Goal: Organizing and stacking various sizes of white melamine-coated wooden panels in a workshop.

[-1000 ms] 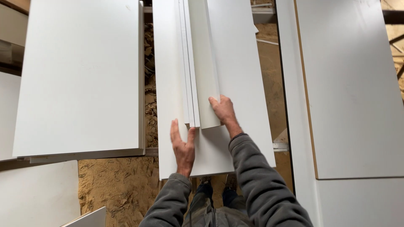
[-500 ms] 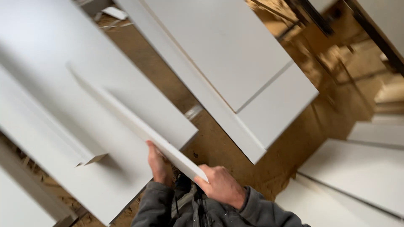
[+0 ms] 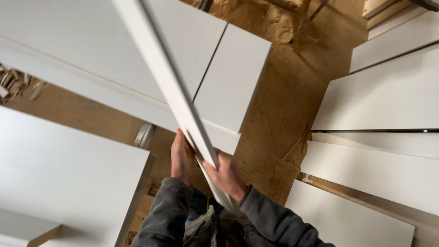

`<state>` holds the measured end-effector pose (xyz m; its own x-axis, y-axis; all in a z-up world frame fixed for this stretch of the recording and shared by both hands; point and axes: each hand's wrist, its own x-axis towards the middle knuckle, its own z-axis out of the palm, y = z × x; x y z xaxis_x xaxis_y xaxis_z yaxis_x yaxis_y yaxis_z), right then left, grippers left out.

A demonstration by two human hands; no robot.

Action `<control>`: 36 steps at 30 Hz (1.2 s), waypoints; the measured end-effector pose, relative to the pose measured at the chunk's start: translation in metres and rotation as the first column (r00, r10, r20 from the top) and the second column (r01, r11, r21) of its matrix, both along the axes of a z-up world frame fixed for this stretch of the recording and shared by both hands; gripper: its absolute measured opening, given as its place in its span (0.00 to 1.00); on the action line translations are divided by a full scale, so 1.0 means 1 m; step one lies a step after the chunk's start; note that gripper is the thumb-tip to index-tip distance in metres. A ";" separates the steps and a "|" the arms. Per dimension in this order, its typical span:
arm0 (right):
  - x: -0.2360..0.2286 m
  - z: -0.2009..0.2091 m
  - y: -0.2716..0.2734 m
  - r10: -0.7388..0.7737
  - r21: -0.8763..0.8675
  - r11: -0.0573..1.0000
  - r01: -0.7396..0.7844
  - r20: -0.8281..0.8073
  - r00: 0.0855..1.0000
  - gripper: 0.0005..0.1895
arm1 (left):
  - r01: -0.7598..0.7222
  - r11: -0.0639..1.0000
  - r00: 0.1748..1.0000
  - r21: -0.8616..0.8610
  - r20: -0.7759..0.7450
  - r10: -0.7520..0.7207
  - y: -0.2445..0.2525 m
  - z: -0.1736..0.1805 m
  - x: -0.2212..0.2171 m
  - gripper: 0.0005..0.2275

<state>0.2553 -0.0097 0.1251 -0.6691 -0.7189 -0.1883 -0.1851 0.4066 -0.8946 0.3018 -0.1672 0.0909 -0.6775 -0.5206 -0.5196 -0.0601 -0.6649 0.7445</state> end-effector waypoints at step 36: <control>-0.285 -0.170 0.011 -0.638 0.266 0.731 0.628 -0.058 0.768 0.07 | 0.810 0.424 0.561 -0.405 0.745 -0.361 0.172 -0.097 -0.053 0.30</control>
